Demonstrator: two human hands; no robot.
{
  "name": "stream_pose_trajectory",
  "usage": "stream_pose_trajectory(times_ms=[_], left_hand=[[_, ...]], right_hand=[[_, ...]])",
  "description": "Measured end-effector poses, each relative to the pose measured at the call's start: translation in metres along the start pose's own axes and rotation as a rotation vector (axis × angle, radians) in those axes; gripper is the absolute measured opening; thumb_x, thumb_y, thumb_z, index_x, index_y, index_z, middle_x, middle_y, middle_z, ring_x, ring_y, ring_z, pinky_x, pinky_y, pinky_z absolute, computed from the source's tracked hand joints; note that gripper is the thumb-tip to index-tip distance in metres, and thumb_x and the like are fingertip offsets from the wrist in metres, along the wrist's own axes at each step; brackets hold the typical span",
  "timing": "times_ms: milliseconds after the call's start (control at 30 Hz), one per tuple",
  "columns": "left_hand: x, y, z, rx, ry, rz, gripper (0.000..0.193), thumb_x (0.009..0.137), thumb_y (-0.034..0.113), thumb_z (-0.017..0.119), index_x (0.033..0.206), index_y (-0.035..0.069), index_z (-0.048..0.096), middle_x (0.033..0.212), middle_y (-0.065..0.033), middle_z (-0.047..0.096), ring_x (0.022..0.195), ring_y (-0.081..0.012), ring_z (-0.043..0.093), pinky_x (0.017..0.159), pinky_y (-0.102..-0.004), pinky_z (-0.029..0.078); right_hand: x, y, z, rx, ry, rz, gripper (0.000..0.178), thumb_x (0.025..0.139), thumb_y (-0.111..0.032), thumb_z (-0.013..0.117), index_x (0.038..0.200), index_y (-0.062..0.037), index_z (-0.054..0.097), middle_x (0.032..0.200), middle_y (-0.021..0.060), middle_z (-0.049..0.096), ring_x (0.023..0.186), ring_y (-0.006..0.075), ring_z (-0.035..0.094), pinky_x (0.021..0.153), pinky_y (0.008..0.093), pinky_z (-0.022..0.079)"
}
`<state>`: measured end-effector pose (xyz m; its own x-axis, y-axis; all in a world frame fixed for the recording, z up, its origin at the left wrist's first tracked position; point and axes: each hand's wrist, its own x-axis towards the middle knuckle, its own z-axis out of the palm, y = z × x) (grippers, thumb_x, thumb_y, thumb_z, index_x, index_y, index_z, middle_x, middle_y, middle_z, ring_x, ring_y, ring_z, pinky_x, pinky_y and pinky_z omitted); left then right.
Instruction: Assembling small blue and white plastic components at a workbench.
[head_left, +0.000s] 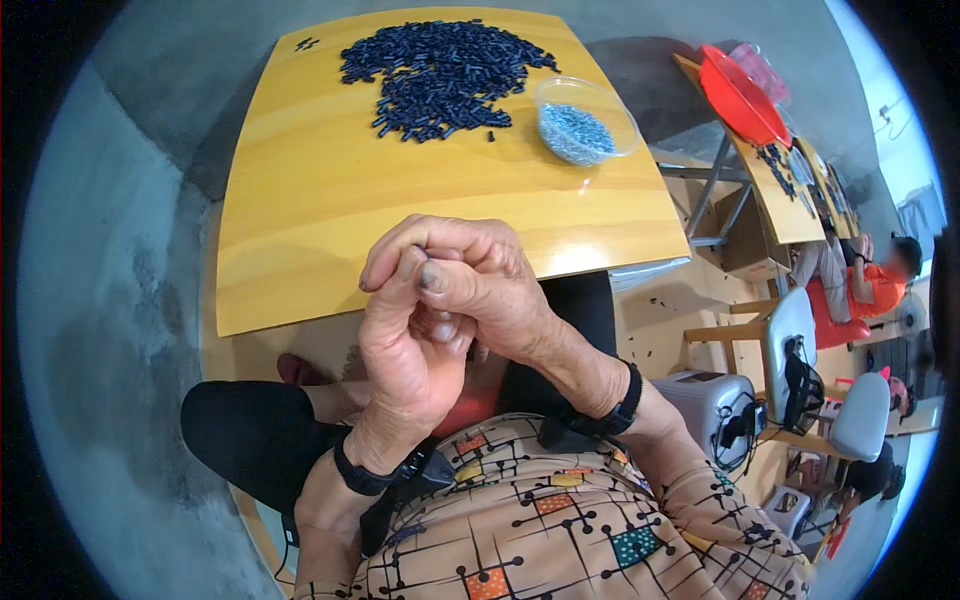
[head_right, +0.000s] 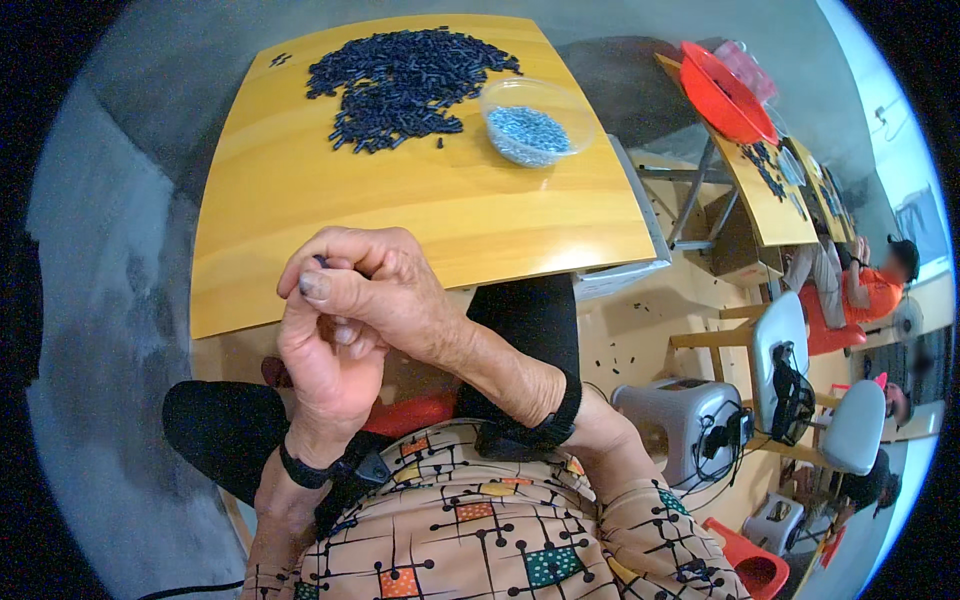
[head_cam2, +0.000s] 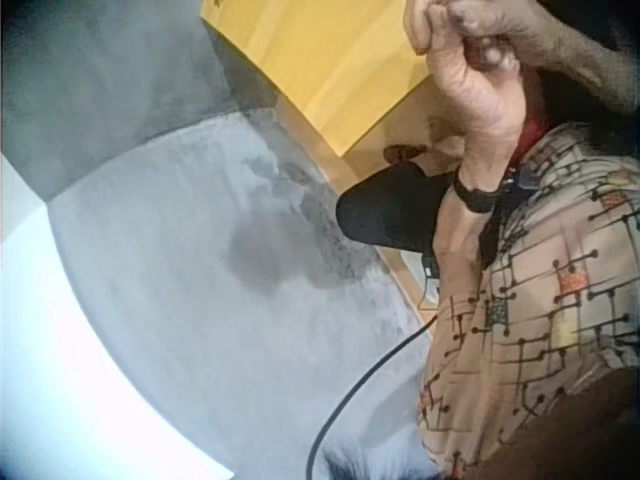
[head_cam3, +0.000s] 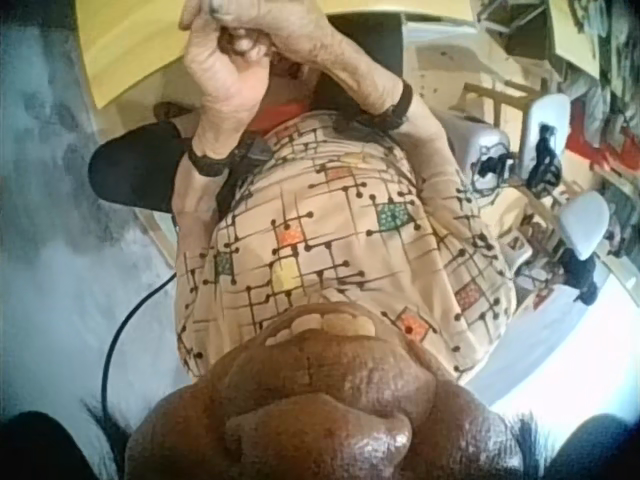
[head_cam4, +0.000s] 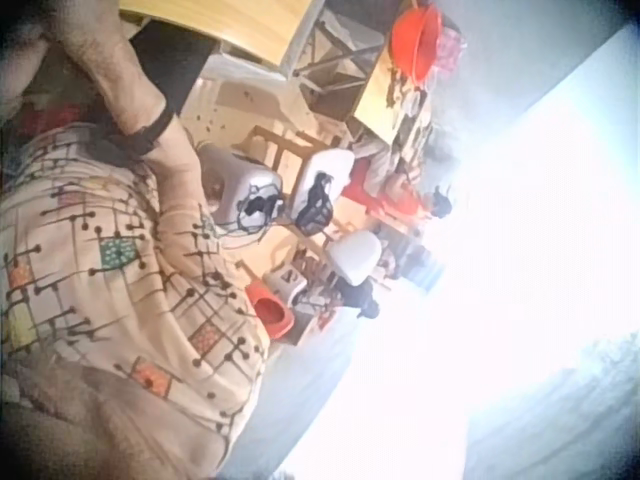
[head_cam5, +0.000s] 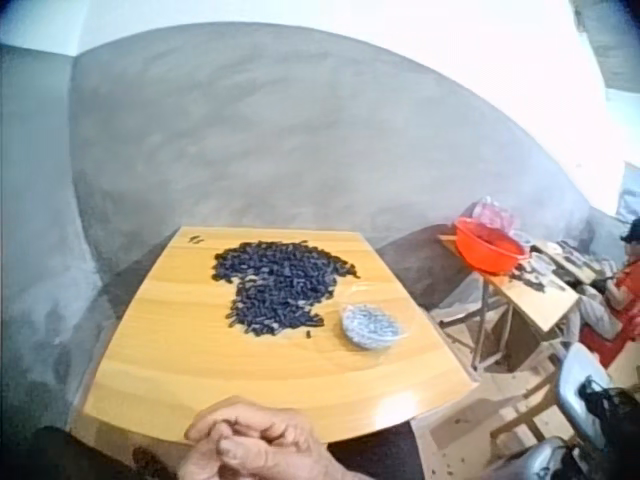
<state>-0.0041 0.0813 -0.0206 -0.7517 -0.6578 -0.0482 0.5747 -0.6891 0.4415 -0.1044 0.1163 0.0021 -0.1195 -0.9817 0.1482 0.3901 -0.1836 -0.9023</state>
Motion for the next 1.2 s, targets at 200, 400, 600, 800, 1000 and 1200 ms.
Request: stream_pose_trajectory(times_ms=[200,400,600,800,1000,1200], left_hand=[[0.000,-0.006,0.010,0.125,-0.027,0.078,0.021,0.088,0.034,0.056,0.078,0.016,0.052,0.059,0.0091,0.036,0.049,-0.0004,0.032,0.043,-0.0165,0.026],[0.013,-0.020,0.007,0.023,0.099,-0.076,0.021,0.089,0.034,0.055,0.079,0.016,0.051,0.062,0.0085,0.038,0.051,-0.0015,0.035,0.043,-0.0162,0.029],[0.010,-0.024,0.005,0.208,-0.057,-0.391,0.034,0.089,0.034,0.054,0.108,0.005,0.056,0.068,0.0022,0.050,0.058,-0.0065,0.044,0.049,-0.0206,0.035],[0.021,-0.015,0.002,0.194,-0.048,-0.359,0.028,0.089,0.025,0.056,0.106,0.002,0.058,0.068,0.0016,0.050,0.056,-0.0062,0.042,0.050,-0.0198,0.036],[0.034,-0.003,-0.008,0.196,0.042,-0.258,0.028,0.089,0.022,0.056,0.108,0.001,0.056,0.069,0.0014,0.051,0.056,-0.0045,0.043,0.050,-0.0190,0.036],[0.045,0.009,-0.020,0.190,0.098,-0.181,0.025,0.089,0.021,0.057,0.105,0.002,0.061,0.069,0.0007,0.055,0.055,-0.0045,0.045,0.051,-0.0186,0.038]], right_hand=[[-0.003,-0.002,-0.001,-0.136,0.066,-0.083,0.034,0.083,-0.033,0.061,0.087,0.0010,0.065,0.074,0.0016,0.059,0.049,0.0021,0.044,0.044,0.0149,0.035],[-0.006,0.004,-0.018,-0.072,0.159,0.041,0.030,0.086,-0.028,0.057,0.090,0.0001,0.064,0.065,-0.0025,0.054,0.047,0.0008,0.038,0.043,0.0144,0.031],[-0.036,-0.038,-0.078,-0.272,0.503,-0.235,0.032,0.091,-0.027,0.051,0.100,0.0027,0.059,0.082,0.0056,0.061,0.060,0.0093,0.056,0.055,0.0238,0.047],[-0.077,-0.113,-0.235,-0.416,0.794,-0.195,0.023,0.090,-0.016,0.053,0.106,0.0010,0.058,0.065,-0.0039,0.044,0.051,0.0036,0.035,0.045,0.0180,0.029],[-0.083,-0.103,-0.359,-0.999,0.913,0.214,0.033,0.085,-0.017,0.060,0.110,0.0037,0.053,0.069,-0.0002,0.052,0.053,0.0076,0.050,0.045,0.0196,0.039],[-0.069,-0.105,-0.311,-1.268,0.991,-0.199,0.034,0.081,-0.013,0.063,0.110,0.0050,0.057,0.087,0.0126,0.065,0.065,0.0149,0.062,0.055,0.0259,0.051]])
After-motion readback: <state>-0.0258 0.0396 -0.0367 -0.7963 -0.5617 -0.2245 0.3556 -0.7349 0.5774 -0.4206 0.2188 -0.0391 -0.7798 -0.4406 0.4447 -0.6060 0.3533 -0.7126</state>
